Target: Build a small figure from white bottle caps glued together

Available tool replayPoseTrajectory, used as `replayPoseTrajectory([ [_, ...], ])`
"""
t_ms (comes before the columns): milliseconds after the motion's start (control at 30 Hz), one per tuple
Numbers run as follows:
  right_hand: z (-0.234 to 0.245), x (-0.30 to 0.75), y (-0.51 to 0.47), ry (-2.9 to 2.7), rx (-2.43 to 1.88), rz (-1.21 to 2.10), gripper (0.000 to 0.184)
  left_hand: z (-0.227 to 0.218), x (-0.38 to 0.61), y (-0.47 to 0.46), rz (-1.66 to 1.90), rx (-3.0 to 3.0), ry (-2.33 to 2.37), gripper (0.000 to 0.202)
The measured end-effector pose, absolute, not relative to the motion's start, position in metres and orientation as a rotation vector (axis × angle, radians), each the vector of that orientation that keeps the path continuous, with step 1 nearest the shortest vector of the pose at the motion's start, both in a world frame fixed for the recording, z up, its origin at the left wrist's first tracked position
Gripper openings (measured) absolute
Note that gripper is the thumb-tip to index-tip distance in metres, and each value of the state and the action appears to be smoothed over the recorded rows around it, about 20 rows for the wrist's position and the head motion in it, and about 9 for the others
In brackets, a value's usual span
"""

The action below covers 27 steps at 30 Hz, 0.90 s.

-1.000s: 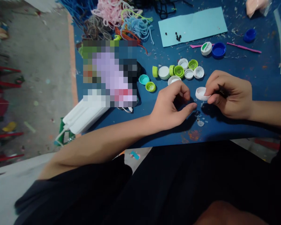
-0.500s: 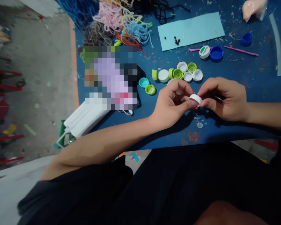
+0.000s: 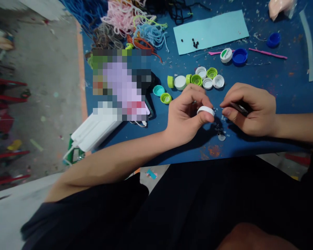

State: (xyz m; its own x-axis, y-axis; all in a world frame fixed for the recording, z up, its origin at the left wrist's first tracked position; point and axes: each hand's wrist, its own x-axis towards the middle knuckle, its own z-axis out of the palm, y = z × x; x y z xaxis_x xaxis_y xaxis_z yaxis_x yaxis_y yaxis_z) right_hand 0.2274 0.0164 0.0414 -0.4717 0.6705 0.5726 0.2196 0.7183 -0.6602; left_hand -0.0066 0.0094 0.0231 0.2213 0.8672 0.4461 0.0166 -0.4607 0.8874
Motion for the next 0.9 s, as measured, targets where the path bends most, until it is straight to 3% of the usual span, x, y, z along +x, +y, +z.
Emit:
replayPoseTrajectory([
  [267,0.04,0.23,0.017,-1.939,-0.65,0.876,0.045,0.017,-0.009,0.008,1.209,1.575,0.87,0.053],
  [833,0.03,0.229,0.021,-2.033,-0.624,0.712,0.035,0.018,-0.005,0.007,1.288,1.65,0.69,0.029],
  [900,0.026,0.228,0.023,-2.053,-0.629,0.632,0.025,0.019,-0.005,0.005,1.26,1.659,0.697,0.029],
])
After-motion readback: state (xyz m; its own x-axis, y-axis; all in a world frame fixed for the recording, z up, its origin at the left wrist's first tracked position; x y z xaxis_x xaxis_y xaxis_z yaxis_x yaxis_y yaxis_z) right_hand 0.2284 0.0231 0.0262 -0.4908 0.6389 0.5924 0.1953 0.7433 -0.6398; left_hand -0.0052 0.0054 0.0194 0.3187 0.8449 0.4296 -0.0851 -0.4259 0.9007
